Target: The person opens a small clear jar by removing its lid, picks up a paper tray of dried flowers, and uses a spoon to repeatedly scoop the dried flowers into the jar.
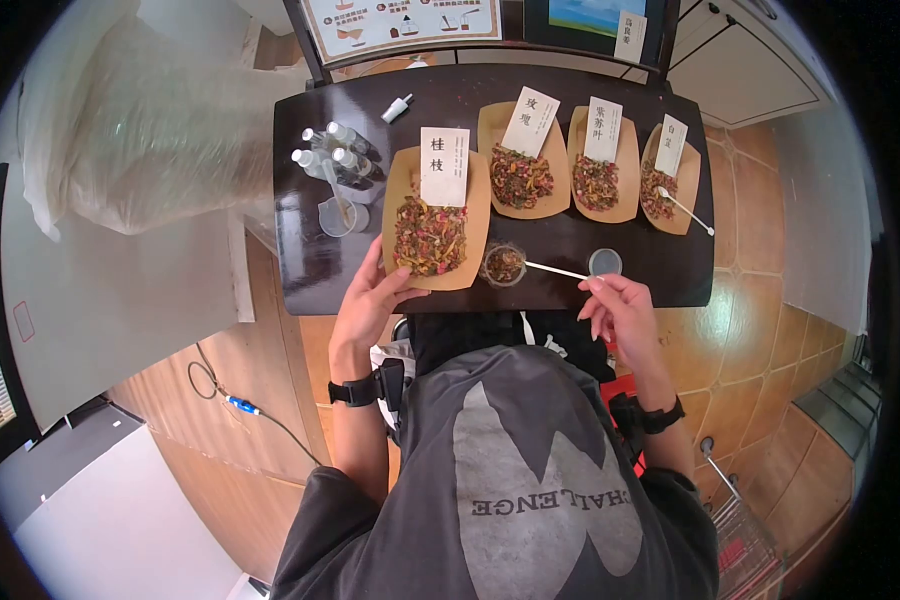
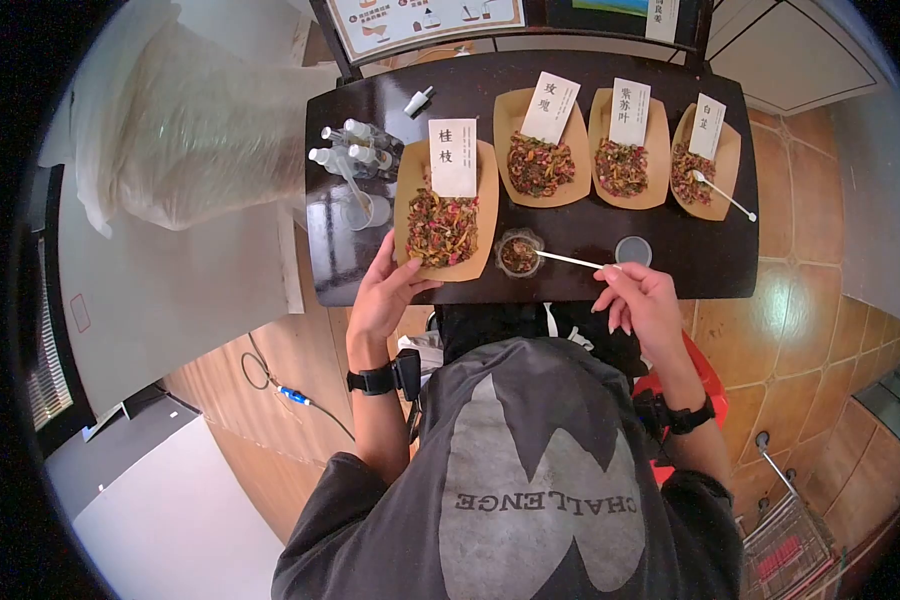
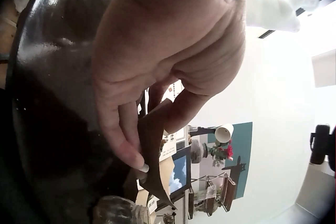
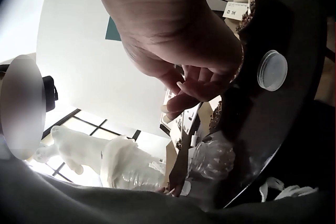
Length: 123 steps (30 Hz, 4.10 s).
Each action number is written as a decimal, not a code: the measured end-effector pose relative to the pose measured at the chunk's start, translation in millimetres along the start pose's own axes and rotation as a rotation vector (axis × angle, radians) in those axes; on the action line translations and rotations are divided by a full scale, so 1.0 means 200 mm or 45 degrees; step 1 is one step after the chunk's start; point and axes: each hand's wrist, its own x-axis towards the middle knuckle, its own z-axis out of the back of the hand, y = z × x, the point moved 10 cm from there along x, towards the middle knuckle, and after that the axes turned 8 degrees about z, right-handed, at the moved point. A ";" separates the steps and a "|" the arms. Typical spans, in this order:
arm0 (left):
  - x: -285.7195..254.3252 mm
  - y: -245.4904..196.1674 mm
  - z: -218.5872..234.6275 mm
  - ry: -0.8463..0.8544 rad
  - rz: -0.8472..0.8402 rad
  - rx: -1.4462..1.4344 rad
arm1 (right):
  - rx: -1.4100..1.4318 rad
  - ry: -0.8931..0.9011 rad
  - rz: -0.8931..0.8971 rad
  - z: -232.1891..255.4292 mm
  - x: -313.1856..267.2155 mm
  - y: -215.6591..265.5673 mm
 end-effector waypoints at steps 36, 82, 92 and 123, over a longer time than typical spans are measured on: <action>-0.04 -0.04 -0.13 0.096 0.016 0.010 | -0.551 -0.147 0.783 -0.26 -0.10 0.49; 0.05 0.00 -0.06 -0.072 -0.059 -0.005 | 0.030 -0.177 0.162 0.03 -0.01 0.08; 0.11 0.02 -0.02 -0.144 -0.106 -0.046 | -0.426 -0.152 0.509 -0.04 -0.06 0.10; 0.07 -0.14 0.04 -0.774 -0.118 0.846 | -0.274 -0.335 0.604 0.02 0.00 0.23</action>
